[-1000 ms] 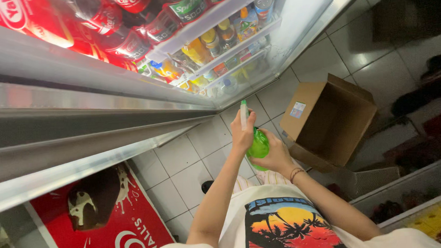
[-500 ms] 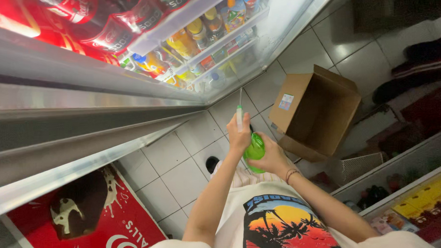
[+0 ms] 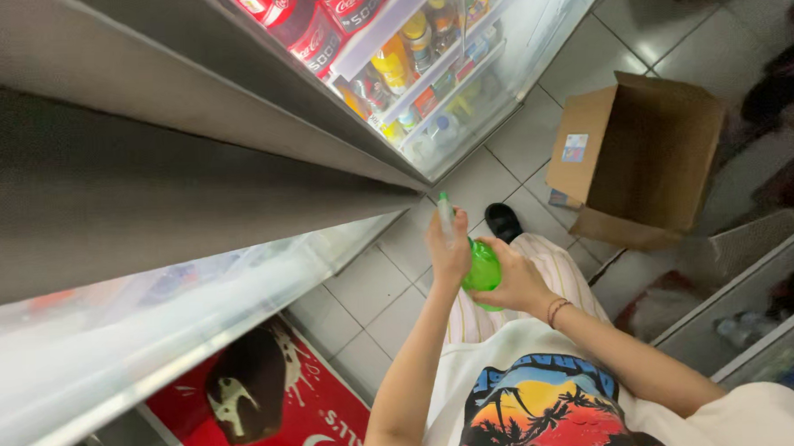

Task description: The person cleans the glass door of a commercial refrigerator using a cloth and a spray bottle. They wipe the exterior glass, spray cleaner, and wipe again, repeating the process on different sections of the door.

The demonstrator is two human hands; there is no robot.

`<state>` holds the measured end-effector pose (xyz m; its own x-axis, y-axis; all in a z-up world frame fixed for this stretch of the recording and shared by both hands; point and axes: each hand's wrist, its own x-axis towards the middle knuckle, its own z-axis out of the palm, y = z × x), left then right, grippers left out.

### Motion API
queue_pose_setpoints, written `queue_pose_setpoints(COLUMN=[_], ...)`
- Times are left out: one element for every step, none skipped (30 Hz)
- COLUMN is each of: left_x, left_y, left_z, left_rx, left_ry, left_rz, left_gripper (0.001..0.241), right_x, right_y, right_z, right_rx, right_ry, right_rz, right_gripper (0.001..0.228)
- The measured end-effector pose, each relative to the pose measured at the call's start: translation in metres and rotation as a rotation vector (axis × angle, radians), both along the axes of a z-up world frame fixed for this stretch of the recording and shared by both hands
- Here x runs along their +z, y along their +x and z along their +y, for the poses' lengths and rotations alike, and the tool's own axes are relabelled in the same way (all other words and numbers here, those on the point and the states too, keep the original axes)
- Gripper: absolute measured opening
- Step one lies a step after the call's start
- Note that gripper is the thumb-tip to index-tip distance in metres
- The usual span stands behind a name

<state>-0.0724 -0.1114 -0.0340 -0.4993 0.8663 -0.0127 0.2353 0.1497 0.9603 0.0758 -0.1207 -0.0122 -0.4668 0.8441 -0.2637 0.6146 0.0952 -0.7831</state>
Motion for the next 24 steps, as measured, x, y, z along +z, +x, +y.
queue_pose_setpoints(left_x=[0.007,0.015,0.023,0.032,0.041,0.05,0.059,0.069,0.079,0.089,0.098,0.108,0.118,0.128,0.139,0.152,0.166,0.179,0.192,0.204,0.214,0.222,0.228,0.23], left_y=[-0.007,-0.012,-0.018,-0.02,-0.022,-0.022,-0.022,-0.019,-0.014,-0.008,-0.001,0.006,0.014,0.024,0.037,0.05,0.063,0.075,0.086,0.098,0.108,0.119,0.132,0.143], left_z=[-0.006,-0.01,-0.015,-0.02,-0.024,-0.024,-0.022,-0.021,-0.02,-0.019,-0.017,-0.015,-0.013,-0.01,-0.008,-0.006,-0.008,-0.009,-0.009,-0.01,-0.011,-0.015,-0.022,-0.028], left_rx=[-0.04,-0.09,-0.14,-0.199,-0.243,-0.292,-0.342,-0.392,-0.441,-0.489,-0.555,-0.617,-0.678,-0.764,-0.85,-0.939,-1.026,-1.111,-1.195,-1.314,-1.432,-1.548,-1.613,-1.671], left_ry=[0.047,0.049,0.048,0.05,0.057,0.07,0.081,0.091,0.102,0.11,0.153,0.197,0.243,0.225,0.208,0.195,0.183,0.177,0.174,0.203,0.233,0.265,0.149,0.027], left_rz=[0.0,-0.04,-0.08,-0.128,-0.162,-0.202,-0.242,-0.245,-0.248,-0.253,-0.197,-0.145,-0.094,-0.07,-0.045,-0.016,0.049,0.112,0.178,0.179,0.18,0.181,0.125,0.074], left_gripper=[0.028,0.026,0.025,0.024,0.023,0.023,0.023,0.024,0.025,0.027,0.028,0.03,0.032,0.035,0.039,0.043,0.052,0.061,0.07,0.077,0.084,0.092,0.081,0.071], right_x=[0.003,0.006,0.008,0.011,0.014,0.017,0.022,0.026,0.03,0.035,0.039,0.043,0.046,0.049,0.053,0.057,0.062,0.067,0.072,0.078,0.084,0.091,0.098,0.106], right_y=[-0.005,-0.009,-0.013,-0.016,-0.019,-0.019,-0.018,-0.016,-0.014,-0.009,-0.003,0.002,0.009,0.019,0.031,0.043,0.056,0.069,0.081,0.094,0.107,0.12,0.133,0.145], right_z=[-0.008,-0.017,-0.024,-0.033,-0.041,-0.045,-0.048,-0.053,-0.056,-0.06,-0.065,-0.068,-0.072,-0.077,-0.082,-0.09,-0.098,-0.106,-0.115,-0.128,-0.141,-0.157,-0.174,-0.189], right_rx=[-0.027,-0.059,-0.091,-0.114,-0.136,-0.162,-0.191,-0.221,-0.251,-0.303,-0.354,-0.402,-0.446,-0.491,-0.535,-0.576,-0.617,-0.657,-0.693,-0.729,-0.763,-0.798,-0.832,-0.862], right_ry=[-0.003,-0.006,-0.01,0.062,0.136,0.219,0.219,0.214,0.21,0.241,0.271,0.299,0.333,0.368,0.404,0.449,0.493,0.538,0.589,0.636,0.682,0.688,0.694,0.698], right_rz=[0.002,0.001,0.001,0.045,0.086,0.118,0.112,0.105,0.098,0.09,0.08,0.069,0.082,0.097,0.111,0.093,0.072,0.046,0.008,-0.034,-0.078,-0.106,-0.134,-0.159], right_gripper=[0.092,0.093,0.094,0.094,0.094,0.094,0.094,0.095,0.095,0.095,0.094,0.094,0.093,0.093,0.092,0.091,0.091,0.09,0.092,0.093,0.094,0.091,0.088,0.085])
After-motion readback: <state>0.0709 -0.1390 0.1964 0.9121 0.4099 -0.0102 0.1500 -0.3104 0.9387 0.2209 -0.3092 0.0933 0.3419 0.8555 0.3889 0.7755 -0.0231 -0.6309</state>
